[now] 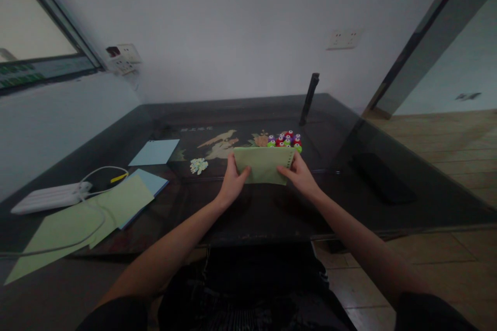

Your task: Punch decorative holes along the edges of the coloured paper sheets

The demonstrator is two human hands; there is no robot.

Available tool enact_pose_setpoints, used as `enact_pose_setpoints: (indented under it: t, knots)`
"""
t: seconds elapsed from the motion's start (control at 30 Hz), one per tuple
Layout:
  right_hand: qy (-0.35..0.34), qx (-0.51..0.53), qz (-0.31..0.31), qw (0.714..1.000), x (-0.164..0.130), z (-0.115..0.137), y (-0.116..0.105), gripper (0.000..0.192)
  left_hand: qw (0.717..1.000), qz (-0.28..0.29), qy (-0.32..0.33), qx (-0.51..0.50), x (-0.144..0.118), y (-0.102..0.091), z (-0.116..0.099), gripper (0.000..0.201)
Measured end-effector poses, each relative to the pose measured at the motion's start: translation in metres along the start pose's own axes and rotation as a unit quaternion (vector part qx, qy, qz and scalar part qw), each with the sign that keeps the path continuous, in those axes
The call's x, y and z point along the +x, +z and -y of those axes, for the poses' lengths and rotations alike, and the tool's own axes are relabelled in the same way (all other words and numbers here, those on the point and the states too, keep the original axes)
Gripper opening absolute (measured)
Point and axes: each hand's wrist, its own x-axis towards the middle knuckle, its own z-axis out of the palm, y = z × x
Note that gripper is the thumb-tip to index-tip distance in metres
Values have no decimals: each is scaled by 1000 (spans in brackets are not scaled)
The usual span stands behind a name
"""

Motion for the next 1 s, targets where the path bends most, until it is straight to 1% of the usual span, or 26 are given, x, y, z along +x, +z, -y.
enact_pose_setpoints:
  t: [0.07,0.13,0.27,0.33,0.4,0.47,0.5,0.53,0.6,0.7,0.77,0.83,0.93,1.0]
  knots:
    - [24,21,-1,999,0,-3,2,51,999,0,-24,-26,-1,1,3,47]
    - [39,35,-9,999,-1,-5,4,52,998,0,-35,-49,-1,2,3,45]
    - [41,37,-21,998,-1,-7,4,49,998,-15,-34,-53,-1,3,3,41]
    - [36,26,-19,999,-1,-9,4,49,999,-20,-25,-42,0,2,0,42]
    - [35,20,-18,999,-1,-10,4,47,999,-24,-1,-25,0,0,-5,51]
    - [38,25,-21,999,-1,-12,3,46,999,-34,37,-1,2,-4,-12,63]
    - [40,30,-22,998,-1,-12,3,45,997,-42,58,17,3,-7,-16,65]
    - [42,35,-23,998,-1,-12,3,45,995,-49,80,43,3,-10,-20,64]
    - [45,41,-21,998,-1,-12,3,44,986,-52,119,109,5,-17,-27,53]
    - [46,49,-18,998,-1,-12,3,44,973,-31,148,172,6,-23,-31,38]
    - [50,54,-18,997,-1,-12,3,42,974,-22,145,171,6,-23,-32,33]
    - [55,57,-19,997,-1,-12,4,41,983,-24,123,136,6,-21,-30,35]
    - [61,65,-17,996,-1,-11,4,41,997,-23,64,39,5,-14,-23,53]
    - [60,64,-15,996,-1,-10,5,41,999,-14,24,-20,4,-9,-16,59]
